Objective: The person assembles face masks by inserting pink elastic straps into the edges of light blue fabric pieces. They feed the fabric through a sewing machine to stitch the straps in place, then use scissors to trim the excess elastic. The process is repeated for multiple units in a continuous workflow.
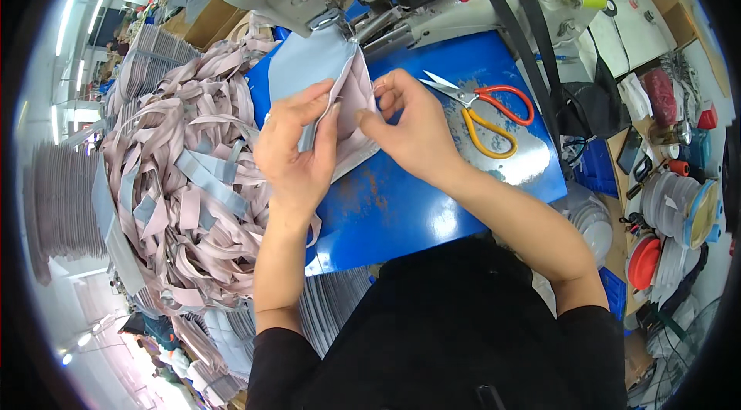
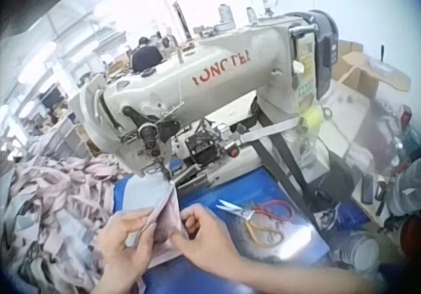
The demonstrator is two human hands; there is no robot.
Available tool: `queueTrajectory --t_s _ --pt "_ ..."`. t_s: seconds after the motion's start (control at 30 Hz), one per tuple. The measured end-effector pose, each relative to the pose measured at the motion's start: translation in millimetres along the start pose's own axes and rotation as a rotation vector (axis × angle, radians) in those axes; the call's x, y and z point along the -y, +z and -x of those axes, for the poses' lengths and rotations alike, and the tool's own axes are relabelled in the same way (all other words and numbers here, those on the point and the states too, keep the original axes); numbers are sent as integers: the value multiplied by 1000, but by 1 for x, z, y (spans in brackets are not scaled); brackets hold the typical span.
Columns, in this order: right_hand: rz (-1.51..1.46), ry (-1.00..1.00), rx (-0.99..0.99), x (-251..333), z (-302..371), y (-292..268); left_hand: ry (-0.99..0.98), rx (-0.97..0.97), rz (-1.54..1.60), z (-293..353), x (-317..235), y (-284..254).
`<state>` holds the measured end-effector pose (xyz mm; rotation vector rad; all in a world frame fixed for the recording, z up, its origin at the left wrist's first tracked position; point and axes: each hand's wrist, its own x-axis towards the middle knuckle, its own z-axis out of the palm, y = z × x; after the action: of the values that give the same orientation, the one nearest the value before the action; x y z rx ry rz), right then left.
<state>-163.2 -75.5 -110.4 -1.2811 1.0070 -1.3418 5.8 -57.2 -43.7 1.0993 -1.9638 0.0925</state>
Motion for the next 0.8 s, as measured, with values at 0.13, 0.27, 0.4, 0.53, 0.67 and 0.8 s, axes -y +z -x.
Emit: queueTrajectory --t_s 0.13,0.27,0.4,0.53,0.67,0.8 --pt "-355 245 55 -8 7 -9 238 148 -94 -4 -7 7" --pt "-473 382 60 4 12 -15 318 178 -130 -6 -12 22" --pt "-525 404 53 4 8 -12 341 224 -176 -13 -7 19" --pt "-556 391 77 -4 -13 -4 366 234 -189 -31 11 22" --pt "-552 398 56 -5 -38 8 351 295 -208 -50 31 19" --pt "-536 441 -54 -4 -50 18 288 286 -205 -54 40 22"
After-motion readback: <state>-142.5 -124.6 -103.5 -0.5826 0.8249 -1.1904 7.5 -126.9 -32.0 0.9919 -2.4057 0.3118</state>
